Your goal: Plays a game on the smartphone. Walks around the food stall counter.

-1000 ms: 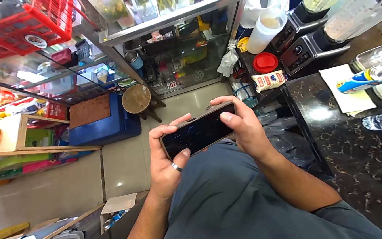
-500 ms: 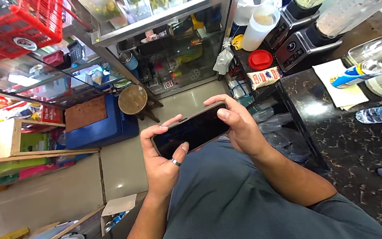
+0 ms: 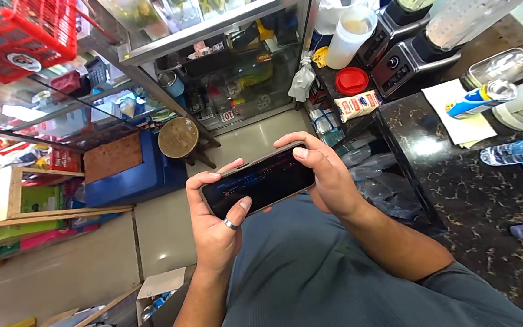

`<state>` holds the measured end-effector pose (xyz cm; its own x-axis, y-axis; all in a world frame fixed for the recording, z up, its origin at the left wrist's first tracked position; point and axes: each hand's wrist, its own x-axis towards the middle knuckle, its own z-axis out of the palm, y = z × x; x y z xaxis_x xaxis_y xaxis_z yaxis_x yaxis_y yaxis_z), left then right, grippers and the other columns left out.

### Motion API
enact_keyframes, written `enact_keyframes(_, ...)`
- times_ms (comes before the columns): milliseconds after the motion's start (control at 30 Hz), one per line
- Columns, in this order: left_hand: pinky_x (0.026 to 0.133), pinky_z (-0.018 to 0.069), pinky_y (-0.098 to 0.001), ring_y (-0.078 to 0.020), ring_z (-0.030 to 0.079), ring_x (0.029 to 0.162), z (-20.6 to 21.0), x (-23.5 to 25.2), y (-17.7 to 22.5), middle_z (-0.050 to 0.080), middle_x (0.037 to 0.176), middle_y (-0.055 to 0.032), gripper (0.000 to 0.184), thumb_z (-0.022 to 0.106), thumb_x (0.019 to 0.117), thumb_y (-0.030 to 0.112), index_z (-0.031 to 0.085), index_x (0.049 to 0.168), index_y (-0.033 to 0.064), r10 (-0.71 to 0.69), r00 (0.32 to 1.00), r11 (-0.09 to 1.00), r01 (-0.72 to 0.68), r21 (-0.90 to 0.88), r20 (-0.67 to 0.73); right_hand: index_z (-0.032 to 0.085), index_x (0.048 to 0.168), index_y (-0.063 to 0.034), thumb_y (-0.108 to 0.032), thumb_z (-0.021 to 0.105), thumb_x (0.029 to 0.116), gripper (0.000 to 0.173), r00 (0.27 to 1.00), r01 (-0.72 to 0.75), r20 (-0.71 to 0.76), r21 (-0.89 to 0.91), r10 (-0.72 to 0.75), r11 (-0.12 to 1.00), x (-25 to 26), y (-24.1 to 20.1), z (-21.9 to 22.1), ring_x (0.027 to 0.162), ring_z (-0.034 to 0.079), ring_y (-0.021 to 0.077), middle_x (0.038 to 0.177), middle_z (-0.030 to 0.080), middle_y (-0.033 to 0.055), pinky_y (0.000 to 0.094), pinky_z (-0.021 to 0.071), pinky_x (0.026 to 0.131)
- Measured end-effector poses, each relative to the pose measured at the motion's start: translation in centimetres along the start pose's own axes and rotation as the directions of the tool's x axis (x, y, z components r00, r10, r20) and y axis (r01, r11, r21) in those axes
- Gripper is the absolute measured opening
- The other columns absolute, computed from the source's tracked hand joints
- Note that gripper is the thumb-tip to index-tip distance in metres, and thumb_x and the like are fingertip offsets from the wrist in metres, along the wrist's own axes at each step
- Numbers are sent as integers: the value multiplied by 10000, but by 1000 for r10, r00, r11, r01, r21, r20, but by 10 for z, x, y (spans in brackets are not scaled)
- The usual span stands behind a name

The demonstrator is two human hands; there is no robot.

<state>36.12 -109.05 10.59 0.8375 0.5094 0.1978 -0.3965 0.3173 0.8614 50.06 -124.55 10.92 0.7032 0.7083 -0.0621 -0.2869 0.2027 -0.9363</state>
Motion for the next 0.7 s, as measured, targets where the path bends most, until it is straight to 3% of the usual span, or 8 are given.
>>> enact_keyframes(200, 776, 645, -490, -366, 670, 1160, -5, 0, 2, 550, 1438, -191, 567, 699, 865, -50, 463, 1319, 194, -21, 997, 1000, 21, -7, 71, 629, 1276, -146, -289, 421, 1045, 343, 1000, 3, -12, 26, -3, 1000, 1, 2, 0, 794, 696, 203, 1005, 687, 139, 337, 602, 605)
enact_keyframes(333, 844, 612, -520, -380, 630, 1227, -11, 1, 4, 511, 1497, -188, 539, 576, 877, -61, 489, 1338, 202, -47, 988, 993, 63, -104, 148, 636, 1264, -153, -291, 431, 1043, 331, 1000, 14, -25, 16, -13, 1000, 2, 2, 0, 809, 684, 186, 1008, 681, 119, 329, 594, 633)
enact_keyframes(500, 814, 619, -515, -381, 635, 1223, -4, 2, 4, 576, 1414, -213, 408, 461, 951, -5, 510, 1315, 174, -58, 997, 993, 62, -98, 51, 640, 1261, -150, -273, 477, 1059, 287, 999, 1, -42, 21, 0, 1000, 2, 2, 1, 800, 704, 213, 1013, 690, 142, 342, 610, 596)
enact_keyframes(600, 765, 638, -494, -379, 659, 1193, -2, 2, 4, 591, 1399, -211, 386, 489, 971, -1, 480, 1316, 174, -39, 999, 999, 40, -32, 21, 605, 1302, -157, -354, 402, 1040, 386, 999, 12, 32, 48, -13, 999, 1, 4, -2, 845, 704, 210, 1073, 683, 137, 339, 607, 602)
enact_keyframes(700, 751, 647, -496, -388, 667, 1177, -2, 1, 2, 607, 1372, -221, 431, 629, 944, -4, 478, 1309, 168, -6, 1000, 1000, 6, 22, 3, 602, 1313, -161, -371, 411, 1027, 403, 998, 25, 51, 47, -27, 999, 1, 5, -2, 864, 697, 209, 1088, 676, 131, 341, 608, 619)
